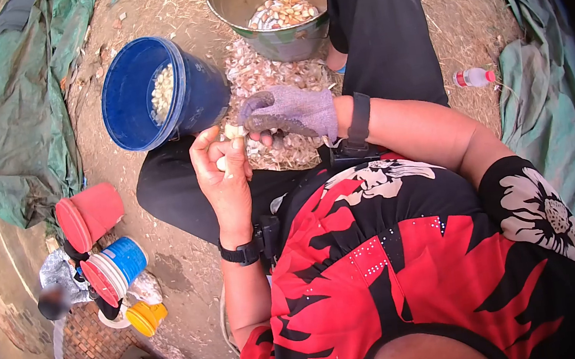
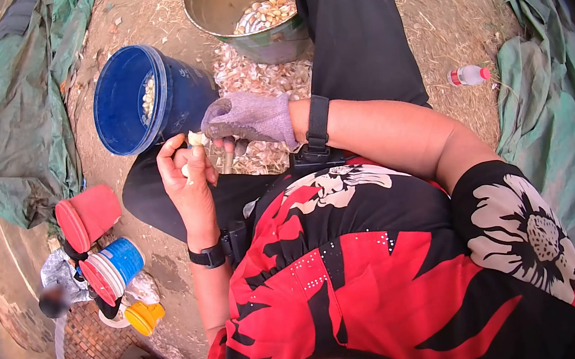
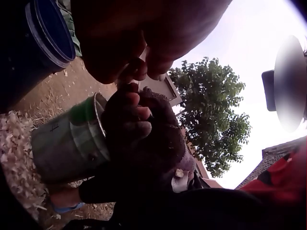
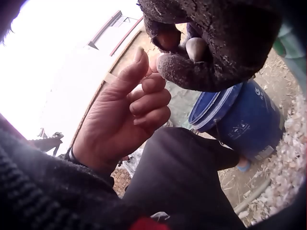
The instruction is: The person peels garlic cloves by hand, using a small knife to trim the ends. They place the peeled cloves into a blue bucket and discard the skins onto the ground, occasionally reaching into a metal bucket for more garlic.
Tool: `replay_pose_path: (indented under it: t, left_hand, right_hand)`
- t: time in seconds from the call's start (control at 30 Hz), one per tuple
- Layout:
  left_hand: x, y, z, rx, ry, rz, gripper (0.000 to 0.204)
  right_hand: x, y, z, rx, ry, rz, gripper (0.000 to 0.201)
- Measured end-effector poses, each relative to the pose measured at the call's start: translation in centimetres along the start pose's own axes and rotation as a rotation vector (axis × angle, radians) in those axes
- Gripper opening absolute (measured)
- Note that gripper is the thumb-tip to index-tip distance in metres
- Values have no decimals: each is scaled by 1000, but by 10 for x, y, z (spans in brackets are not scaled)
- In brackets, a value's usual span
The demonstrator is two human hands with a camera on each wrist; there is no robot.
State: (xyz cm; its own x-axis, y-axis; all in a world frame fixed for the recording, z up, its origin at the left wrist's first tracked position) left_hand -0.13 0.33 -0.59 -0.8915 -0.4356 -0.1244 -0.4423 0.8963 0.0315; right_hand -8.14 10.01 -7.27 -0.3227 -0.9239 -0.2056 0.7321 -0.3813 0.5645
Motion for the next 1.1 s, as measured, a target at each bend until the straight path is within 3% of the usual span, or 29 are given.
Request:
replay_pose_path:
  t: [0.17,0.27,0.33,0.43,0.5,0.53,0.57,0.63,0.73,0.9,1.1]
  left_hand:
    - [3,1,24,-163,-121,48,24]
    - [5,3,30,-491,-246,76,26]
    - [9,-4,26,-486,-211,49,26]
    - [6,-6,11,-326,-152,-6,26]
    - [0,-6,3,-153,-99,39,25]
    - [-2,-9,1,-157,-84,51,26]
    - [-4,-9,-1,-160,-84,52,26]
    - [-7,-10,-10,104,-64,25,28]
    - [-8,-17,-6,304,-5,35,30]
    - [-11,-8,-15,650,197,119,32]
    - [-11,-1,-17,783,215,167,27]
  right_hand:
    - [3,3,1,-143,-79,35,27]
    - [-1,10,13,-145,-115,95,28]
    - [-1,12,12,-114,-111,149,28]
    - [7,-9,-1,-307,42,4,27]
    - [9,-28,17,-1129,-33,-277,28]
    - [8,-28,16,-1131,-32,-280,28]
    - [7,-27,13,-912,-33,-263,27]
    - [6,-21,7,-478,-35,-216,25]
    - [1,0,14,-241,-96,-66,27]
    - [0,10,11,-284,-54,2,27]
    - [-6,14,13,-330,-20,49,30]
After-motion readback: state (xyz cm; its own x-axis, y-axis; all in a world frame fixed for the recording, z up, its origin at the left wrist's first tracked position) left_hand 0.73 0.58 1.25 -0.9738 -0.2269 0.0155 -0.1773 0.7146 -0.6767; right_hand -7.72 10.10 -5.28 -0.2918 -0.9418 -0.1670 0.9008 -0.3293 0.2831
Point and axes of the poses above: each hand's wrist, its own x-axis towards the middle knuckle, its own y-axis out of the palm, z = x × y, the point moved 8 cm from there along x, towards the middle knuckle, and after that the axes turned 10 degrees about -x, right-handed, at the moved point
